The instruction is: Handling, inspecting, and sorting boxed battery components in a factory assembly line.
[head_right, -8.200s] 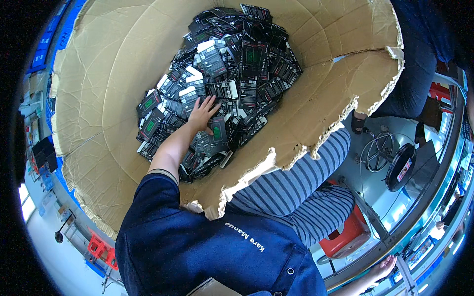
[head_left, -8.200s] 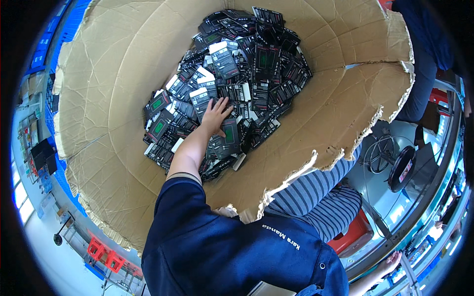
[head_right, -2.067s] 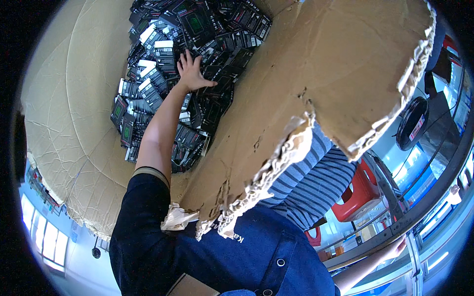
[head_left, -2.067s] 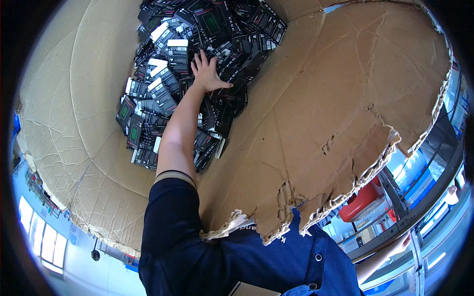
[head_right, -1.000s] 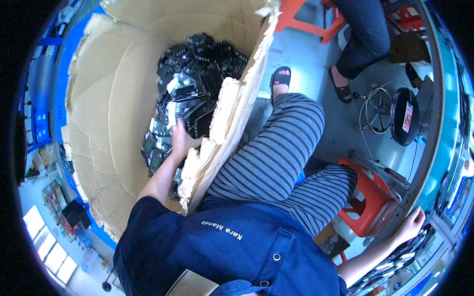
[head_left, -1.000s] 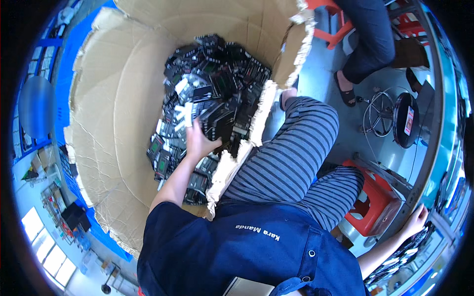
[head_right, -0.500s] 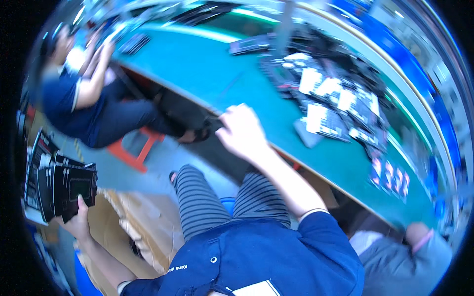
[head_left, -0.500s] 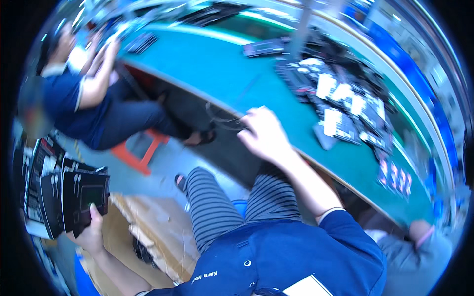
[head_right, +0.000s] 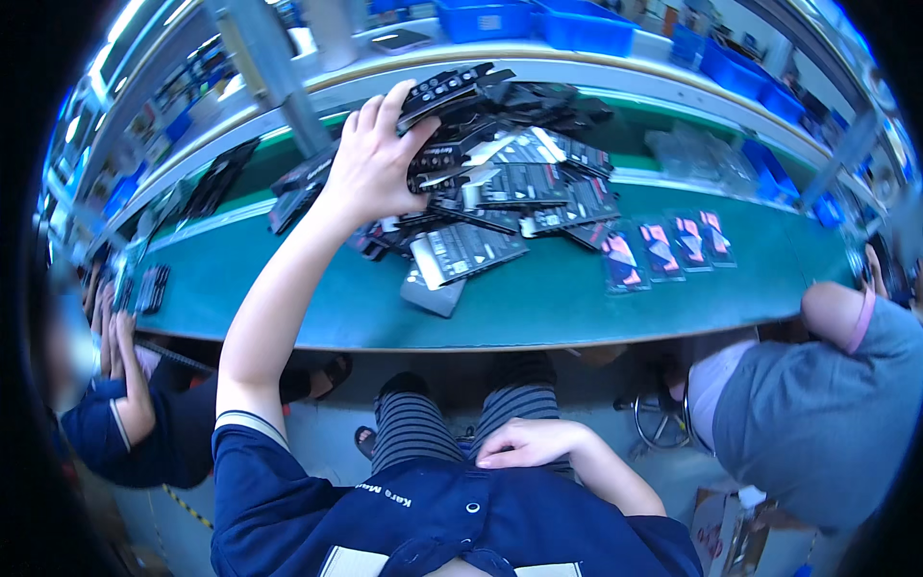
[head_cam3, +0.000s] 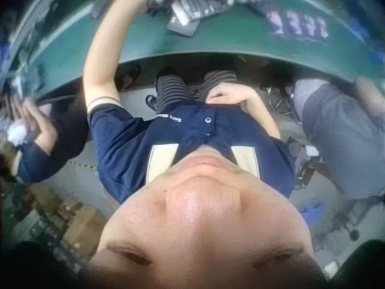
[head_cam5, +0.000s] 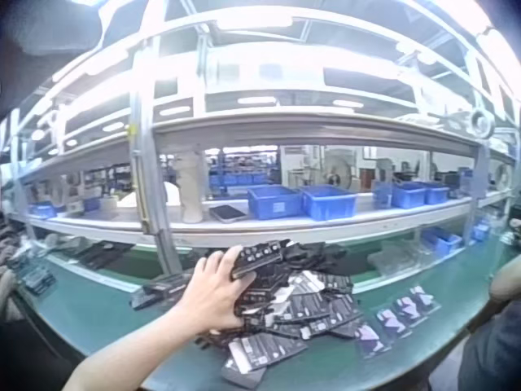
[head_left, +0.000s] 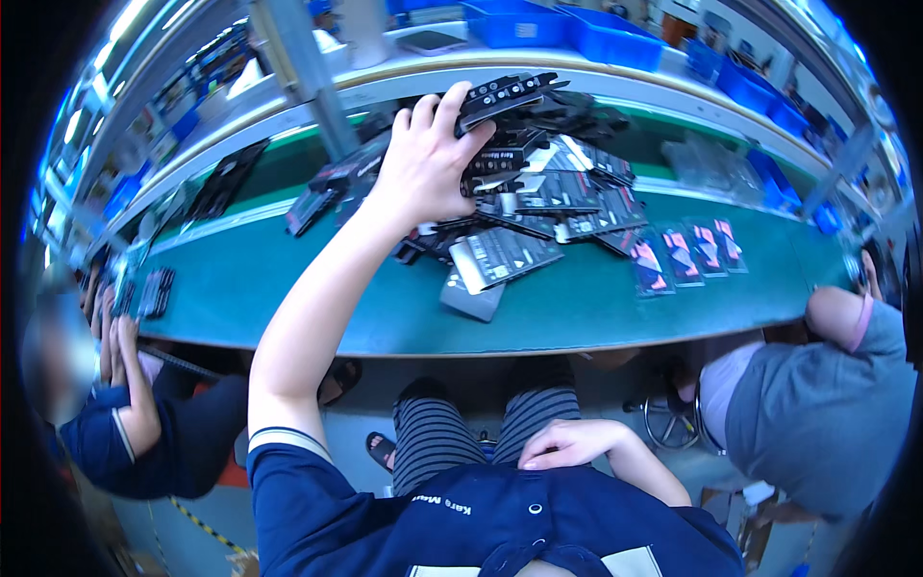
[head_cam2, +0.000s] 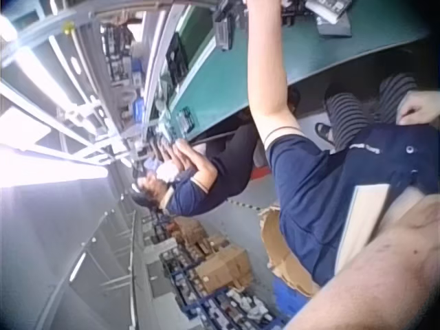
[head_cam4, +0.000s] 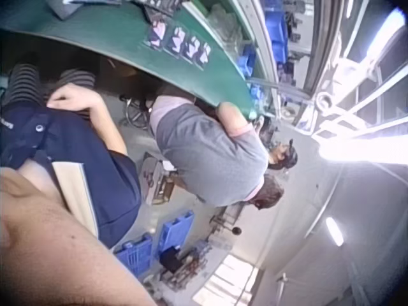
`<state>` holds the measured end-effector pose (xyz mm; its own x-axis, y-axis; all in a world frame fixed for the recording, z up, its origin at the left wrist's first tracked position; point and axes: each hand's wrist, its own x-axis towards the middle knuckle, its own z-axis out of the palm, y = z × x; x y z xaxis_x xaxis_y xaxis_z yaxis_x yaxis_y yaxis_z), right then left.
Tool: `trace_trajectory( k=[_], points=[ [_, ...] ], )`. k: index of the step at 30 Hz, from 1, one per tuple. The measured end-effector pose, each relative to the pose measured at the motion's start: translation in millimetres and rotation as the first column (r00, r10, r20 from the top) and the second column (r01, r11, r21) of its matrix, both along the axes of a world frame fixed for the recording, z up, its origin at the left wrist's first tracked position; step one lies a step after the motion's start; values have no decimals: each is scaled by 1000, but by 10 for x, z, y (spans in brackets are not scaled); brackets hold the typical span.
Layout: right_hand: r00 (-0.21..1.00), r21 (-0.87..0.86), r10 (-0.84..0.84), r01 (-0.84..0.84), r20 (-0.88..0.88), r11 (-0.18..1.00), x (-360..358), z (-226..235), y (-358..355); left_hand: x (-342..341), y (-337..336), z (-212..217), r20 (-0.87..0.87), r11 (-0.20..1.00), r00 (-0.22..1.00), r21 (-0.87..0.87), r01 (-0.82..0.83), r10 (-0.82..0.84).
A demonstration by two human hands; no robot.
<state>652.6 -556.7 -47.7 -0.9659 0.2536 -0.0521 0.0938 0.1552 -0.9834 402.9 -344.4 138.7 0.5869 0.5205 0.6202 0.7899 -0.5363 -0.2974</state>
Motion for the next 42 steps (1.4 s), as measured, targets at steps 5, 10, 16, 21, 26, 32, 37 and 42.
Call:
trace_trajectory(
  k=[5, 10, 16, 21, 26, 32, 37, 42],
  points=[
    [991, -229, -105, 84, -78, 970, 200, -263, -289, 499, 642, -129, -201, 976, 976, -179, -122, 85],
    [979, -592, -166, 203, 117, 780, -73, -162, -448, 528, 918, -344, -87, 966, 986, -205, -157, 142],
    [930, -75, -94, 129, 355, 989, -409, 35, -468, 184, 338, -592, 129, 993, 987, -58, 105, -97],
    [751, 278, -454, 361, 478, 890, -563, 158, -494, -109, -453, -835, 176, 937, 942, -155, 312, -285],
    [737, 436, -450, 233, 504, 870, -863, 290, -308, -355, -902, -1209, 234, 876, 908, -264, 403, -347],
    [687, 526, -711, 553, 151, 646, -532, 528, 179, -403, -891, -1488, 295, 912, 904, -178, 369, -308],
    [32, 640, -855, 678, -518, -362, 237, 584, 913, -362, -795, -1513, 350, 927, 872, -27, 375, -343],
    [26, 905, -926, 225, -376, -361, 714, 2, 1134, -233, -903, -1489, 450, 902, 805, 2, 432, -387]
  ],
)
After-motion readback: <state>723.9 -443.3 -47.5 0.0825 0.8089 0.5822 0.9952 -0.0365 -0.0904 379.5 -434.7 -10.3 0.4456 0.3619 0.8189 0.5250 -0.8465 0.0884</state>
